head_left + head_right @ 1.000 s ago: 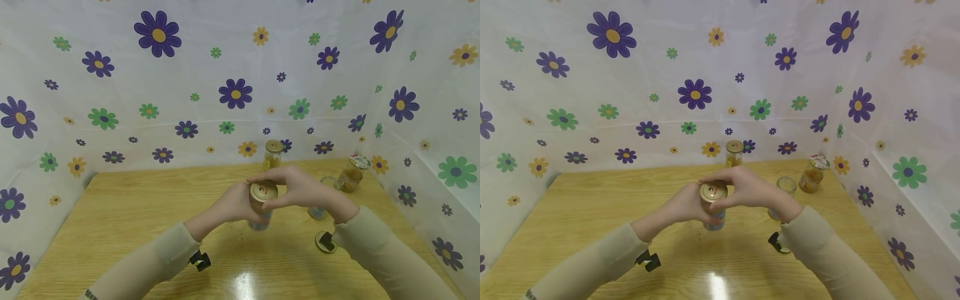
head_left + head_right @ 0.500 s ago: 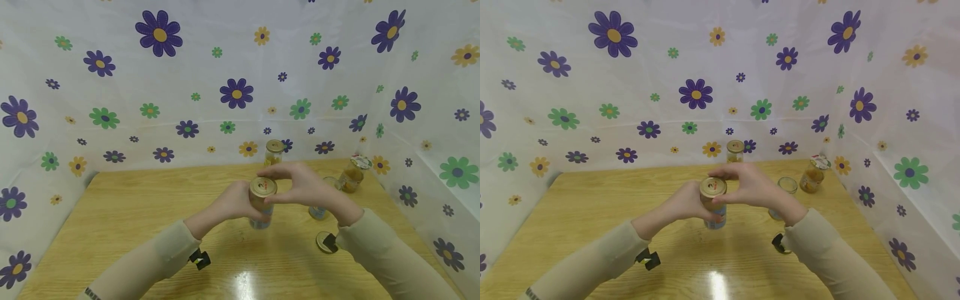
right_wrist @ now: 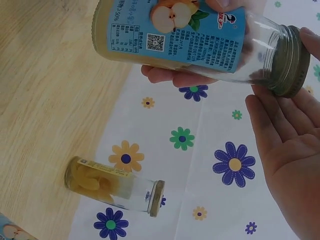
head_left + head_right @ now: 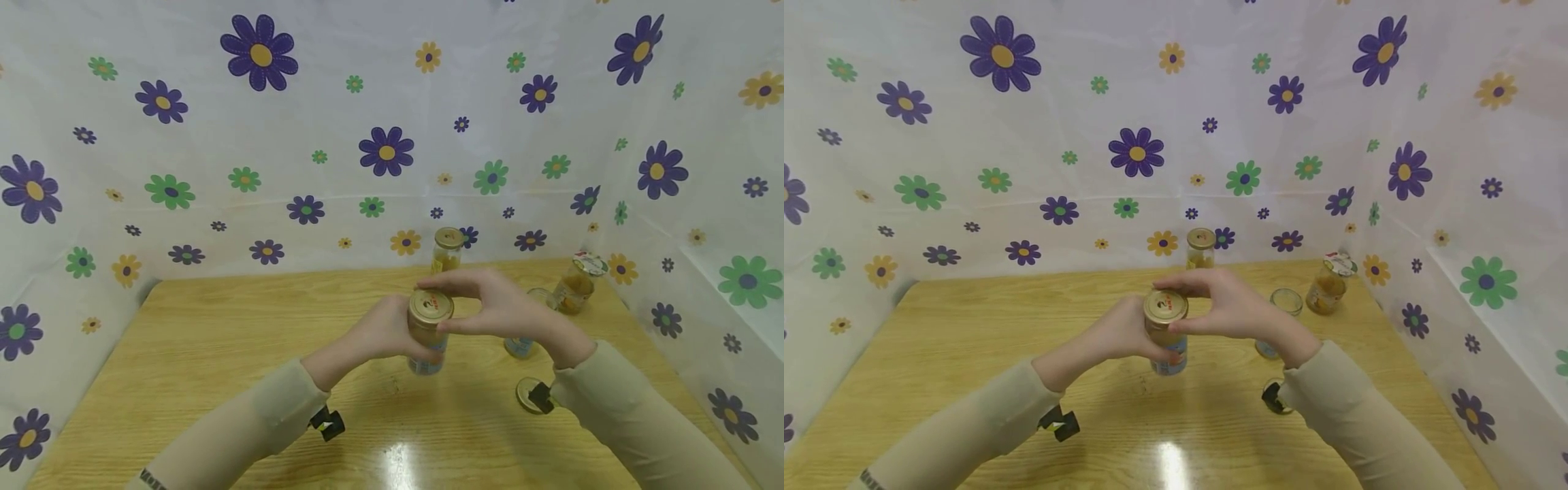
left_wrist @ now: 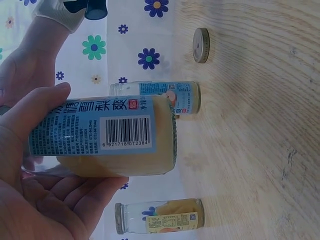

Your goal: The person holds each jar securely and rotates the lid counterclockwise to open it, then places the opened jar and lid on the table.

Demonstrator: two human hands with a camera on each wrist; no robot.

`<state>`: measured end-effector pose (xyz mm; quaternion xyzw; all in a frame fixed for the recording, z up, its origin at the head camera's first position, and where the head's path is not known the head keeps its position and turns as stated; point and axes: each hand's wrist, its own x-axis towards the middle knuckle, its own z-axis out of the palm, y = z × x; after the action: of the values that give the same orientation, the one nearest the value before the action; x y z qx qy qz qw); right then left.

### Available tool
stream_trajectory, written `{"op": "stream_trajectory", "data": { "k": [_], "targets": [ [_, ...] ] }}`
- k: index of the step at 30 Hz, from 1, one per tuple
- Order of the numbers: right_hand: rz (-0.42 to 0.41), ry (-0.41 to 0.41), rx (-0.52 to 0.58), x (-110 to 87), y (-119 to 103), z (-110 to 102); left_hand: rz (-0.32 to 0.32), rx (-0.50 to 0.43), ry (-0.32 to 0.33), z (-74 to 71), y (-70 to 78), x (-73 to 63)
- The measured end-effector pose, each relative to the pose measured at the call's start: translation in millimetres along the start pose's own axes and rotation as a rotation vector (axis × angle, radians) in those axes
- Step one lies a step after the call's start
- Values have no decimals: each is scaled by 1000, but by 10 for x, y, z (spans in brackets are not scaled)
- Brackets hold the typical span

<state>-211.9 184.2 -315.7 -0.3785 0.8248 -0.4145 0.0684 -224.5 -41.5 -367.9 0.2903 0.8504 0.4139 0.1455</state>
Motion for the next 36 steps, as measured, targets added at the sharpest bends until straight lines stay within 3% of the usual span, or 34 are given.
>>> {"op": "stream_trajectory", "data": {
  "k": [15,24,36],
  "targets": [
    [-8,1,-1,-17,10,3,16,7,3,17,-9,16],
    [-5,18,-4,-26,-11,-16,-15,37,20,13,-1,20],
    [-16,41,-70,-122,-2,-60,-6,28,42,-35,-20,11]
  ]
}}
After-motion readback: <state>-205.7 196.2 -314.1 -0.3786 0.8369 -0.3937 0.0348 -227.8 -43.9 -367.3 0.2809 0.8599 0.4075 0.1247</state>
